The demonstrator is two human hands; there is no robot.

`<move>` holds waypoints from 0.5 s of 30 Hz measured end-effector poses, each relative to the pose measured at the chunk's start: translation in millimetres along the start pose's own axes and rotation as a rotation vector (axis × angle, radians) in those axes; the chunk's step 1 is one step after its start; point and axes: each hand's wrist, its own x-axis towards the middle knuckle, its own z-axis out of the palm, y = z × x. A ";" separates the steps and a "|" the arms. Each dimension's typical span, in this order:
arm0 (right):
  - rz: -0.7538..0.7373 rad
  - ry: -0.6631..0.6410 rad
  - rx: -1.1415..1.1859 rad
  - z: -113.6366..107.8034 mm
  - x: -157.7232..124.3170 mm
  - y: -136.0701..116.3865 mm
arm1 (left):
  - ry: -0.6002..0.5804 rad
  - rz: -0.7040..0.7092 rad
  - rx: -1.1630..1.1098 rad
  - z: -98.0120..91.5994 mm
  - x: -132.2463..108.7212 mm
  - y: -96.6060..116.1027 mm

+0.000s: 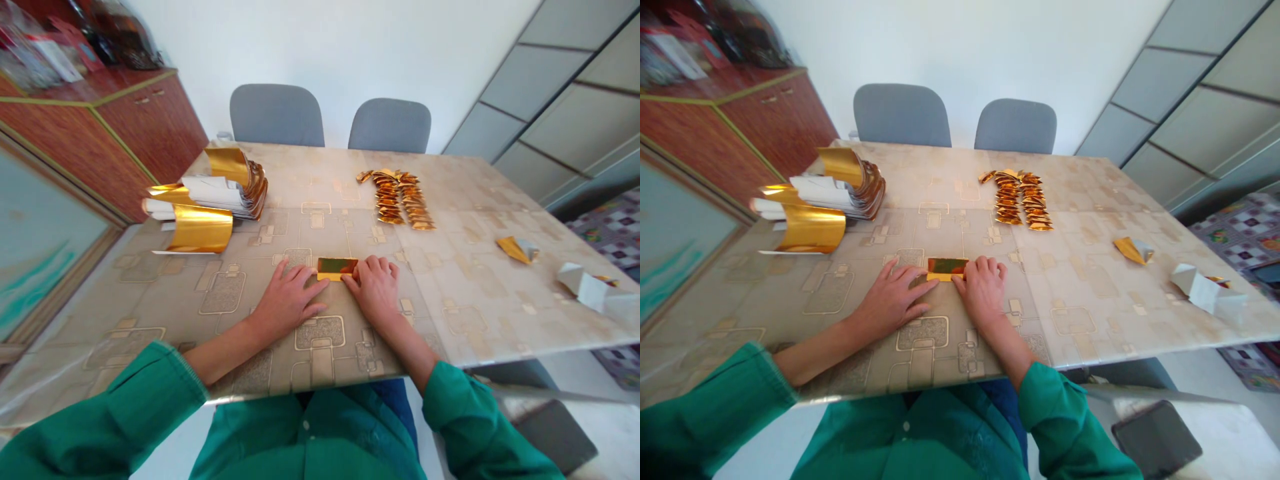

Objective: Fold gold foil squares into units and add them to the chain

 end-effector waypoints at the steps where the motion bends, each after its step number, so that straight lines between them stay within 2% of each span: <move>1: -0.002 0.001 -0.005 -0.9 -2.4 4.0 | 0.011 -0.005 -0.016 1.0 0.1 -0.7; 4: -0.006 -0.003 -0.004 -3.1 -7.5 14.8 | 0.048 0.000 -0.087 3.5 3.0 -5.7; 7: -0.017 -0.005 0.098 -2.8 -4.5 20.9 | 0.094 0.017 -0.190 3.9 9.9 -11.2; 11: -0.047 0.009 0.378 -1.1 12.9 24.1 | 0.148 -0.024 -0.277 3.2 22.2 -12.3; 15: -0.116 -0.011 0.438 2.0 30.1 23.8 | 0.173 -0.098 -0.243 6.7 31.4 -10.4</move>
